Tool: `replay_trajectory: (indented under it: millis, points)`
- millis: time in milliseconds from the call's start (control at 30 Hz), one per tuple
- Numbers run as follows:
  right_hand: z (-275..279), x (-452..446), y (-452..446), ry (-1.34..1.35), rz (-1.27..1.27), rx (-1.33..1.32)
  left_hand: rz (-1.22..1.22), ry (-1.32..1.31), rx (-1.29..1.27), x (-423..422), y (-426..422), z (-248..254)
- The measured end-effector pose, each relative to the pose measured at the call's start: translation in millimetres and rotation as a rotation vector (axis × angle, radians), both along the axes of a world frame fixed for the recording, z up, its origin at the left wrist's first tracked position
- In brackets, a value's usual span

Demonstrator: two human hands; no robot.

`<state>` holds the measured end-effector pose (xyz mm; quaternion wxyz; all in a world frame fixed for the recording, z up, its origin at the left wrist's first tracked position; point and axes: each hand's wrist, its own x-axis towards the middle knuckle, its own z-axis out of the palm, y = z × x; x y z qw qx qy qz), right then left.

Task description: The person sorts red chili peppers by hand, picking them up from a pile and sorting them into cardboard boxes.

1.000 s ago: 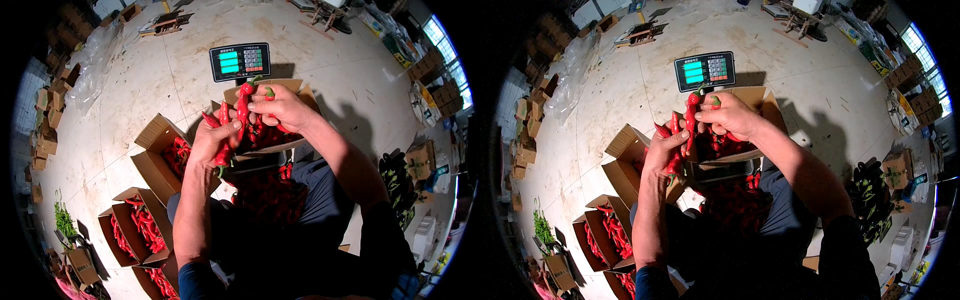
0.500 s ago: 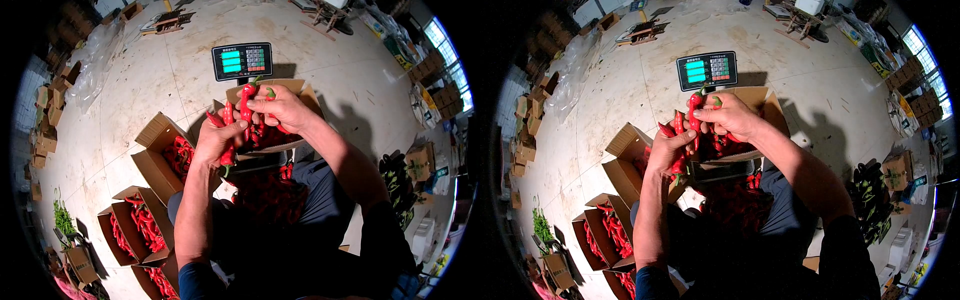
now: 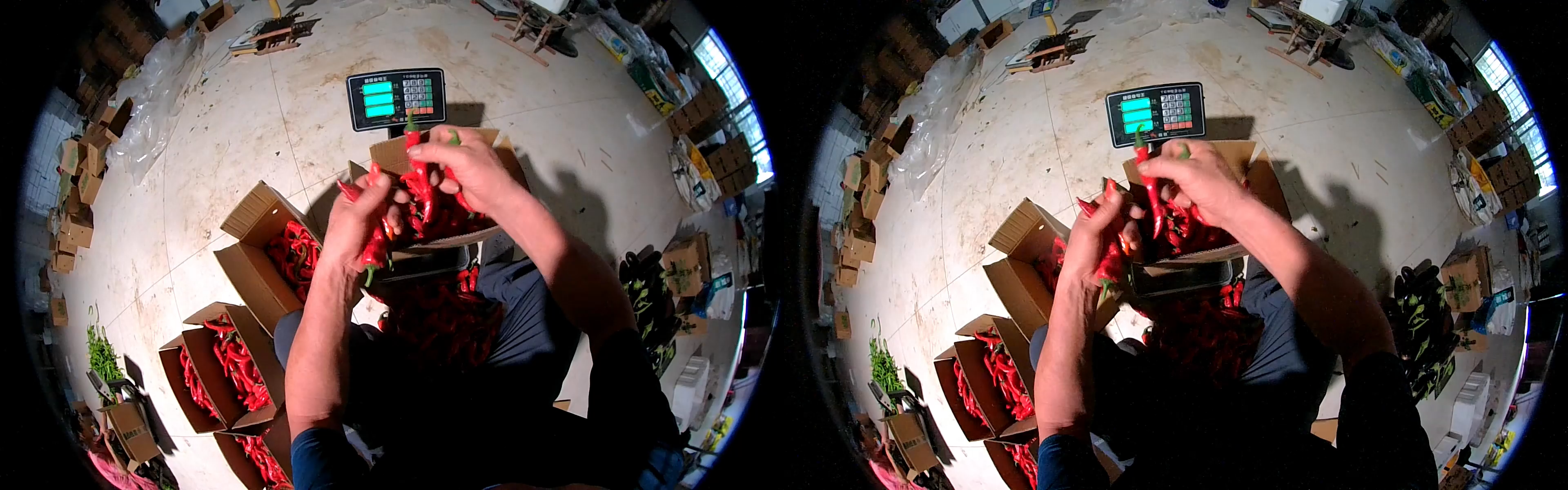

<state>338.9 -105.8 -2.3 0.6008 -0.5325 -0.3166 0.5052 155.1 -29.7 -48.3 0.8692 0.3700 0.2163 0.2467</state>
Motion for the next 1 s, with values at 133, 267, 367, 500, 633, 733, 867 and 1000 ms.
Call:
replay_trajectory:
  millis: [133,267,367,500,633,733,867,1000]
  points:
    - [-7.9,25.7,3.2,-0.834,-0.196,-0.052,0.13,-0.071,-0.086,-2.6,7.7,0.0]
    - [-9.4,5.1,-6.5,-1.095,-0.154,-0.009,0.151,-0.259,-0.156,-4.9,7.8,-4.6]
    - [19.7,-47.6,-29.9,-0.778,0.213,0.046,0.231,-0.228,-0.203,-4.8,6.7,-2.1]
    - [7.3,-73.1,-41.4,-1.302,0.329,0.421,0.265,-0.27,-0.208,-5.7,6.8,-3.3]
    - [0.4,-83.4,-39.4,-1.641,0.251,0.521,0.389,-0.225,-0.143,-5.3,6.0,-9.4]
    - [-6.5,-85.5,-36.0,-1.736,0.187,0.625,0.382,-0.216,-0.144,-7.4,5.6,-9.7]
    - [-7.8,-80.8,-32.2,-1.75,0.112,0.733,0.358,-0.225,-0.089,-10.9,5.0,1.0]
    - [0.1,-69.3,-34.1,-1.77,-0.032,0.833,0.343,-0.202,-0.013,-14.1,9.0,-3.1]
